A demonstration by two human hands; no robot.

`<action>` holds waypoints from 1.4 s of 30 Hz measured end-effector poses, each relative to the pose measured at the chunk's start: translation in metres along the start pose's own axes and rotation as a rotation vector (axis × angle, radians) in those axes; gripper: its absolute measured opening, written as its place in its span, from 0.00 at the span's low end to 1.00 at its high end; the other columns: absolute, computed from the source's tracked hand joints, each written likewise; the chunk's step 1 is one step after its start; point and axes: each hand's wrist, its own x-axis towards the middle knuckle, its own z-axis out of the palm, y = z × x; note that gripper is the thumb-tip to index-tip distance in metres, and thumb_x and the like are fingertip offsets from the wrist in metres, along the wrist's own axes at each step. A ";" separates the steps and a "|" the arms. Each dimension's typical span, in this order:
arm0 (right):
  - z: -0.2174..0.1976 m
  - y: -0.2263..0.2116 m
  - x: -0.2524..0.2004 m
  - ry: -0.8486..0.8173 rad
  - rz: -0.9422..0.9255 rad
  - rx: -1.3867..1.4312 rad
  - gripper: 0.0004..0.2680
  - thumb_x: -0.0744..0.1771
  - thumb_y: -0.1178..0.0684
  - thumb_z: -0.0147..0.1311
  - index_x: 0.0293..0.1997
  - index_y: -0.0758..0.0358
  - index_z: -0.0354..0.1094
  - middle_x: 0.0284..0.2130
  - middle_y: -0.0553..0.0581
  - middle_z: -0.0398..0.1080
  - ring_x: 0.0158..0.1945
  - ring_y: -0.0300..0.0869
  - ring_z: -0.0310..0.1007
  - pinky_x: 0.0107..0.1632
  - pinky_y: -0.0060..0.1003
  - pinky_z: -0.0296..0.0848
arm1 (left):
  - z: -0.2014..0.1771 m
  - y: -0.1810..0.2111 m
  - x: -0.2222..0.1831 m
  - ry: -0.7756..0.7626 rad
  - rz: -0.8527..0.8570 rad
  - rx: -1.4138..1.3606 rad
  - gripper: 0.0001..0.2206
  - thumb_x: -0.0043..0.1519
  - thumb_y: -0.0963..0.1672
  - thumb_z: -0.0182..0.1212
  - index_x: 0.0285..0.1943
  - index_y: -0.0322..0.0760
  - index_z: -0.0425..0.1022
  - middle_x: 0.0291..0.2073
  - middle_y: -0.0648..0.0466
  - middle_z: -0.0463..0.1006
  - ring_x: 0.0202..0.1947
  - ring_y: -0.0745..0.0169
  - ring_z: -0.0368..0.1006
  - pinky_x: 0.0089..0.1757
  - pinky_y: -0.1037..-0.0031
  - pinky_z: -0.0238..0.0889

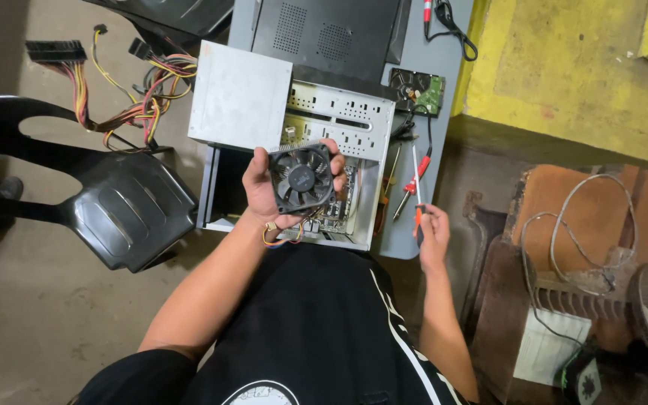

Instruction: Cleaning a power supply unit with a brush and disassembling a CPU fan using a screwdriver inside a computer case.

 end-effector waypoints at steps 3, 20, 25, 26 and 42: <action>0.001 -0.085 -0.006 -0.137 -0.144 -0.009 0.18 0.66 0.59 0.62 0.61 0.71 0.62 0.38 0.62 0.73 0.30 0.37 0.72 0.32 0.29 0.74 | 0.024 0.011 0.001 0.014 0.037 0.061 0.44 0.54 0.63 0.59 0.67 0.25 0.60 0.50 0.38 0.68 0.50 0.41 0.75 0.51 0.61 0.71; 0.024 -0.310 -0.035 -0.400 -0.543 -0.537 0.13 0.60 0.61 0.68 0.49 0.61 0.80 0.35 0.59 0.79 0.33 0.47 0.80 0.34 0.37 0.74 | 0.014 0.031 0.011 0.013 0.266 0.524 0.34 0.50 0.56 0.64 0.60 0.31 0.65 0.44 0.38 0.71 0.42 0.51 0.72 0.45 0.64 0.70; 0.032 -0.329 -0.038 -0.382 -0.653 -0.575 0.12 0.61 0.64 0.66 0.47 0.61 0.80 0.36 0.60 0.79 0.29 0.46 0.76 0.31 0.38 0.73 | 0.021 0.030 0.011 0.053 0.271 0.573 0.34 0.49 0.53 0.67 0.59 0.28 0.64 0.44 0.37 0.72 0.43 0.50 0.73 0.46 0.64 0.70; 0.032 -0.329 -0.038 -0.374 -0.720 -0.611 0.11 0.61 0.63 0.66 0.46 0.60 0.81 0.37 0.59 0.79 0.28 0.47 0.74 0.31 0.38 0.73 | 0.022 0.030 0.012 0.062 0.269 0.582 0.33 0.50 0.53 0.67 0.59 0.29 0.64 0.44 0.39 0.72 0.44 0.51 0.74 0.45 0.65 0.70; 0.021 -0.350 -0.038 -0.524 0.031 -0.569 0.12 0.65 0.58 0.55 0.52 0.61 0.79 0.39 0.52 0.80 0.21 0.36 0.66 0.30 0.28 0.68 | 0.079 0.060 0.004 -0.146 0.098 1.102 0.27 0.56 0.54 0.66 0.59 0.42 0.64 0.46 0.56 0.67 0.43 0.68 0.63 0.46 0.75 0.57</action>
